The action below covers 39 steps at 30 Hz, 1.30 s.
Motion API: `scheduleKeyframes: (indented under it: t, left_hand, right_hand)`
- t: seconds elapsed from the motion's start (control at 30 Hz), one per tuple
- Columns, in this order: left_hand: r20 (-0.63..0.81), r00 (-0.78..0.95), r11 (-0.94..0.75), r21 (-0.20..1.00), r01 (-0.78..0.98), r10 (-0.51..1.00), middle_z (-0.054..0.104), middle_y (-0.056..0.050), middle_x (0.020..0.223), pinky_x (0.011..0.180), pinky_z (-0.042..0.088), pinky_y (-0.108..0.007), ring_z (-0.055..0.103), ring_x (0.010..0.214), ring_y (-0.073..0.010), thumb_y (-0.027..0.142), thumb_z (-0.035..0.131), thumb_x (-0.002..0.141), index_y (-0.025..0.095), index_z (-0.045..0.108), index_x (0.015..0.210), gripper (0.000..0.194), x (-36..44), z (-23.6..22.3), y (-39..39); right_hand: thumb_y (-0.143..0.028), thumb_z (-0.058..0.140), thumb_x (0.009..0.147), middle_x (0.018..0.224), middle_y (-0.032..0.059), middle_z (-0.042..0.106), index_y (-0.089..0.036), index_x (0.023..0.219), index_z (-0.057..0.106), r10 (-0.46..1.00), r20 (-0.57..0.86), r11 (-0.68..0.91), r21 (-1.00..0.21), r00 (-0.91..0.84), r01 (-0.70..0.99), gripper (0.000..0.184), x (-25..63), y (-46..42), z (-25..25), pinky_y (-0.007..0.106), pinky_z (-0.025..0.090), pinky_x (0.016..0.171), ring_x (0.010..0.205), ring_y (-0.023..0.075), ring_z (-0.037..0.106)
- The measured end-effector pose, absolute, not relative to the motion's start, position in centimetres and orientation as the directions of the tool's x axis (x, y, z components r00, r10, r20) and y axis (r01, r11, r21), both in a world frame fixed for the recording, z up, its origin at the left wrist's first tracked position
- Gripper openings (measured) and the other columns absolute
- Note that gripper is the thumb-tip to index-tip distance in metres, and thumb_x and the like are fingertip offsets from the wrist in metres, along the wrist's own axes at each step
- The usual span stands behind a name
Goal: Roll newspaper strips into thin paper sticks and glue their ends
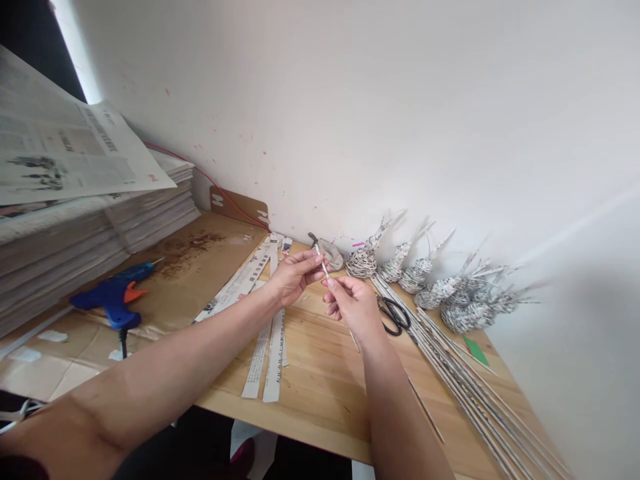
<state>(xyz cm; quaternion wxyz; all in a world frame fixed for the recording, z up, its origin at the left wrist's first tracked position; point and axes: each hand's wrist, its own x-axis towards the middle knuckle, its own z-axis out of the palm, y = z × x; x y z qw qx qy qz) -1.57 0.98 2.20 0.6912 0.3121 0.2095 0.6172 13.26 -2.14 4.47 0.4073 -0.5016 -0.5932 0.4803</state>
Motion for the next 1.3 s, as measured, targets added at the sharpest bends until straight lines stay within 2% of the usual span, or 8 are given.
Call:
scheduleKeyframes:
  t: [0.37,0.63,0.77,0.87,0.93,1.07,1.2,1.3]
  left_hand:
    - [0.121,0.118,0.0,0.699,-0.715,0.986,0.068,-0.004,0.076,0.069,0.054,-0.02,0.064,0.07,-0.0097,0.025,0.079,0.063,0.011,0.068,0.078,0.023,-1.4,6.3,-2.0]
    - [0.195,0.165,-0.05,0.779,-0.625,0.967,0.068,-0.004,0.076,0.068,0.054,-0.024,0.063,0.066,-0.0105,0.028,0.08,0.062,0.011,0.069,0.08,0.028,-1.6,9.1,-9.1]
    - [0.219,0.252,-0.032,0.811,-0.584,0.943,0.068,-0.005,0.076,0.067,0.054,-0.024,0.065,0.069,-0.0118,0.028,0.08,0.062,0.011,0.068,0.081,0.028,-2.5,8.7,-10.6]
    - [0.213,0.266,-0.021,0.815,-0.579,0.94,0.068,-0.005,0.076,0.066,0.053,-0.023,0.065,0.068,-0.0113,0.025,0.08,0.062,0.01,0.068,0.082,0.027,-3.2,8.8,-10.8]
    - [0.213,0.27,-0.015,0.81,-0.586,0.939,0.068,-0.005,0.074,0.064,0.054,-0.022,0.065,0.065,-0.0107,0.024,0.08,0.063,0.01,0.067,0.08,0.026,-3.5,9.1,-11.0]
    - [0.23,0.35,0.022,0.808,-0.589,0.908,0.067,-0.005,0.072,0.06,0.054,-0.019,0.066,0.067,-0.0127,0.022,0.079,0.063,0.009,0.066,0.078,0.023,-3.9,9.7,-11.7]
    - [0.203,0.382,0.048,0.83,-0.556,0.902,0.068,-0.006,0.074,0.062,0.054,-0.018,0.068,0.07,-0.0138,0.021,0.077,0.066,0.009,0.066,0.083,0.023,-5.0,9.8,-12.4]
    - [0.166,0.363,0.055,0.848,-0.527,0.917,0.069,-0.007,0.074,0.063,0.055,-0.019,0.069,0.071,-0.015,0.021,0.077,0.068,0.009,0.066,0.084,0.023,-6.7,9.6,-13.1]
  right_hand:
    - [-0.044,0.068,0.072,0.09,0.006,0.069,-0.019,0.095,0.066,0.963,0.257,0.268,-0.948,-0.085,0.173,0.034,13.4,-3.3,7.9,0.022,0.048,0.053,0.071,0.0149,0.063]
    - [-0.041,0.071,0.07,0.082,0.0053,0.069,-0.019,0.089,0.068,0.885,0.447,0.464,-0.872,-0.131,0.157,0.03,11.5,-8.7,12.4,0.025,0.05,0.06,0.072,0.0155,0.061]
    - [-0.042,0.068,0.071,0.064,0.0001,0.063,-0.019,0.081,0.069,0.912,0.394,0.404,-0.912,-0.116,0.073,0.025,10.9,-10.0,11.8,0.021,0.043,0.048,0.055,0.0103,0.055]
    - [-0.045,0.062,0.075,0.069,0.0005,0.063,-0.02,0.089,0.067,0.962,0.259,0.258,-0.966,-0.09,-0.027,0.03,11.2,-10.0,9.9,0.021,0.042,0.046,0.055,0.0108,0.056]
    - [-0.045,0.059,0.076,0.07,0.001,0.064,-0.02,0.088,0.066,0.964,0.254,0.259,-0.964,-0.083,0.066,0.028,11.1,-9.9,8.1,0.025,0.045,0.049,0.058,0.0136,0.058]
    - [-0.029,0.054,0.08,0.089,0.0045,0.068,-0.021,0.087,0.067,0.753,0.506,0.657,-0.619,-0.42,0.43,0.017,8.7,-11.1,4.5,0.035,0.048,0.077,0.087,0.0224,0.061]
    - [-0.024,0.051,0.079,0.111,0.0033,0.065,-0.023,0.104,0.064,0.567,0.451,0.824,-0.296,-0.689,0.484,0.028,4.0,-12.7,1.9,0.037,0.044,0.089,0.105,0.0268,0.056]
    - [-0.027,0.053,0.079,0.113,0.0043,0.065,-0.021,0.11,0.062,0.506,0.391,0.862,-0.261,-0.769,0.435,0.034,1.1,-12.7,0.7,0.037,0.044,0.089,0.105,0.0267,0.056]
